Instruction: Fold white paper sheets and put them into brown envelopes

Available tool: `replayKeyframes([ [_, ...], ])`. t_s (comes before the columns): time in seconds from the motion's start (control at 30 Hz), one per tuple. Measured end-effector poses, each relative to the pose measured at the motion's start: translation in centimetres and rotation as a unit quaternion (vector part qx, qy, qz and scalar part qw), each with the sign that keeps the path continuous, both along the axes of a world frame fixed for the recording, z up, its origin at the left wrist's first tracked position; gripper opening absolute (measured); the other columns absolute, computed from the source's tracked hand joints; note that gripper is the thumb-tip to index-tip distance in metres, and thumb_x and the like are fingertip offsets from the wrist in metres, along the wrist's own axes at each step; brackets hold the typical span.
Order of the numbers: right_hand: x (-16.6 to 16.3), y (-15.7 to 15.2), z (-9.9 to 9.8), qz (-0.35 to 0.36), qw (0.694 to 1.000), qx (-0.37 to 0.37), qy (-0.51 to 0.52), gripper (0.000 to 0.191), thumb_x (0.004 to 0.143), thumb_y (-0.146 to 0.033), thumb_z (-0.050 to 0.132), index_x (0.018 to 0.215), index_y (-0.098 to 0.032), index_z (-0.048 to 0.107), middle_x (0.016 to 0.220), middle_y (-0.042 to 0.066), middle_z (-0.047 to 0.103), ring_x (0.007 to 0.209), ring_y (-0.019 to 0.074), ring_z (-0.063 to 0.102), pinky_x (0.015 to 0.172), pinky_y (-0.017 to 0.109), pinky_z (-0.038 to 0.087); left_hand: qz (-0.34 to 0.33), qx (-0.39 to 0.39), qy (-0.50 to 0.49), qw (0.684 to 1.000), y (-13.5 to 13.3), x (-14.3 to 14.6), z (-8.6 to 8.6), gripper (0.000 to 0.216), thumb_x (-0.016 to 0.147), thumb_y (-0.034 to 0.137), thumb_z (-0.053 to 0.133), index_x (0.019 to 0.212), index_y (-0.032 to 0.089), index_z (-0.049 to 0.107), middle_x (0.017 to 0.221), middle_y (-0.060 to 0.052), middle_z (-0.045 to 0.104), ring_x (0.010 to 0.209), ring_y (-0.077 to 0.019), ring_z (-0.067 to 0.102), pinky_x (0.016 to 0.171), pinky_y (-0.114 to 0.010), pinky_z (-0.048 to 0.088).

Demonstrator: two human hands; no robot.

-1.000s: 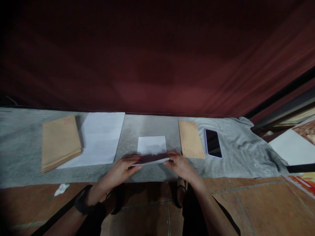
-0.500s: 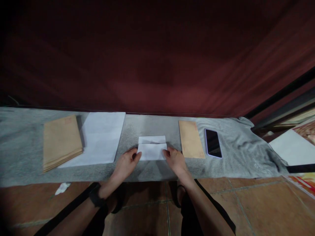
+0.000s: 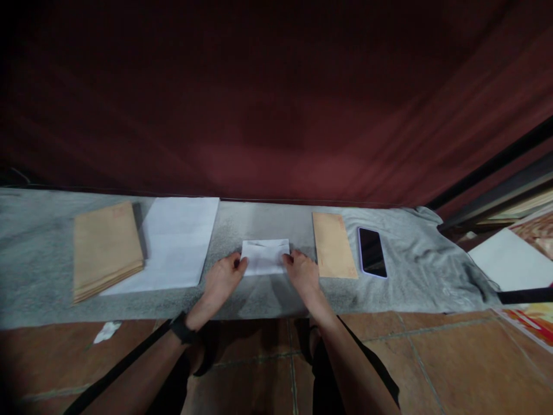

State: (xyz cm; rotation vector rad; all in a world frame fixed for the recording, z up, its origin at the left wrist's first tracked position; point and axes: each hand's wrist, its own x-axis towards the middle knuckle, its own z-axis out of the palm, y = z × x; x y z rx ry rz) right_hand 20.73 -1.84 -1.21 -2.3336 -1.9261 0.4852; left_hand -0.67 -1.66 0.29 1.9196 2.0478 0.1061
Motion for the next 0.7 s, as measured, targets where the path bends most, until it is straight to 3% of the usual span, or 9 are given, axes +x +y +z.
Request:
replayKeyframes([
  [0.27, -0.8, 0.5, 0.5, -0.01, 0.999, 0.022, -0.026, 0.042, 0.102, -0.054, 0.044, 0.103, -0.021, 0.07, 0.094, 0.015, 0.076, 0.093, 0.0248, 0.074, 0.078, 0.029, 0.048, 0.022, -0.001, -0.018, 1.0, 1.3, -0.1, -0.3, 0.036, 0.099, 0.044, 0.043, 0.1, 0.022, 0.072, 0.097, -0.009, 0.078, 0.09, -0.0238, 0.073, 0.068, -0.029, 0.044],
  [0.7, -0.9, 1.2, -0.3, -0.016, 0.996, 0.03, -0.082, 0.04, 0.102, -0.051, 0.047, 0.106, -0.018, 0.069, 0.088, 0.011, 0.076, 0.091, 0.023, 0.074, 0.076, 0.028, 0.049, 0.046, -0.018, -0.031, 0.998, 2.0, -0.1, -0.6, 0.035, 0.098, 0.047, 0.047, 0.098, 0.023, 0.073, 0.1, -0.009, 0.078, 0.093, -0.0248, 0.072, 0.067, -0.03, 0.044],
])
